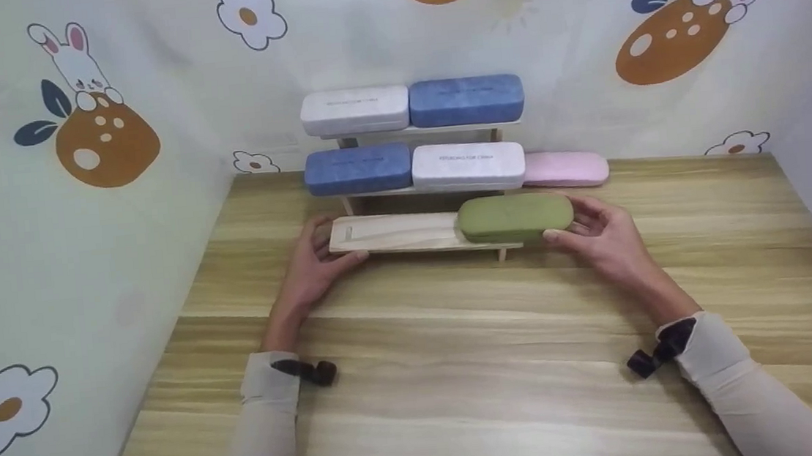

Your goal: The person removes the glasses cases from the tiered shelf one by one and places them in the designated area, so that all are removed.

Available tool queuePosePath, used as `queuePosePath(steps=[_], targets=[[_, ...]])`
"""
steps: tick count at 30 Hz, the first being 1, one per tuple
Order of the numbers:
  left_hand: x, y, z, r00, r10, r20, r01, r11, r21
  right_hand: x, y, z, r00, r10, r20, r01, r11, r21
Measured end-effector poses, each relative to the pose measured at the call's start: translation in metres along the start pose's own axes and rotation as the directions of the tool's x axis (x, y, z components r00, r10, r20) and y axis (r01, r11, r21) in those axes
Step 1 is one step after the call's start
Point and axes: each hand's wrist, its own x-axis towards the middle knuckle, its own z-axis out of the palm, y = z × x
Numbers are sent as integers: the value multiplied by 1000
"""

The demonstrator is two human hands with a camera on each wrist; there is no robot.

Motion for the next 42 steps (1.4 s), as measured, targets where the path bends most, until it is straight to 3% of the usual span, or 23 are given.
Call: queuePosePath(steps=[10, 15, 18, 23, 26, 32, 38, 42], targets=[[0, 0, 0, 1000, 7, 1, -7, 1000, 26, -14, 3, -48, 998, 30, -50, -30, 1000, 8], [-1, 0, 0, 1000, 12, 4, -12, 1000, 24, -14, 4, -61, 999, 22, -25, -18, 991, 132], [-1, 0, 0, 1000, 12, 7, -12, 1000, 12, -13, 5, -66, 1000, 2, -14, 2, 969, 248], [-1, 0, 0, 1000, 21, 0, -21, 1000, 19, -10, 6, -71, 998, -35, -46, 48, 945, 324], [-1, -1, 0, 1000, 26, 0, -26, 999, 20, -8, 6, -74, 996, -57, -70, 80, 915, 396], [-1, 1, 3, 999, 33, 9, -33, 999, -7, -7, -2, -87, 990, -93, -107, 137, 820, 555], [-2, 0, 2, 999, 33, 9, -33, 999, -23, -3, -5, -107, 985, -60, -162, 152, 748, 647], [-2, 0, 2, 999, 31, 7, -31, 999, -10, 1, -5, -122, 979, -36, -200, 163, 724, 670]])
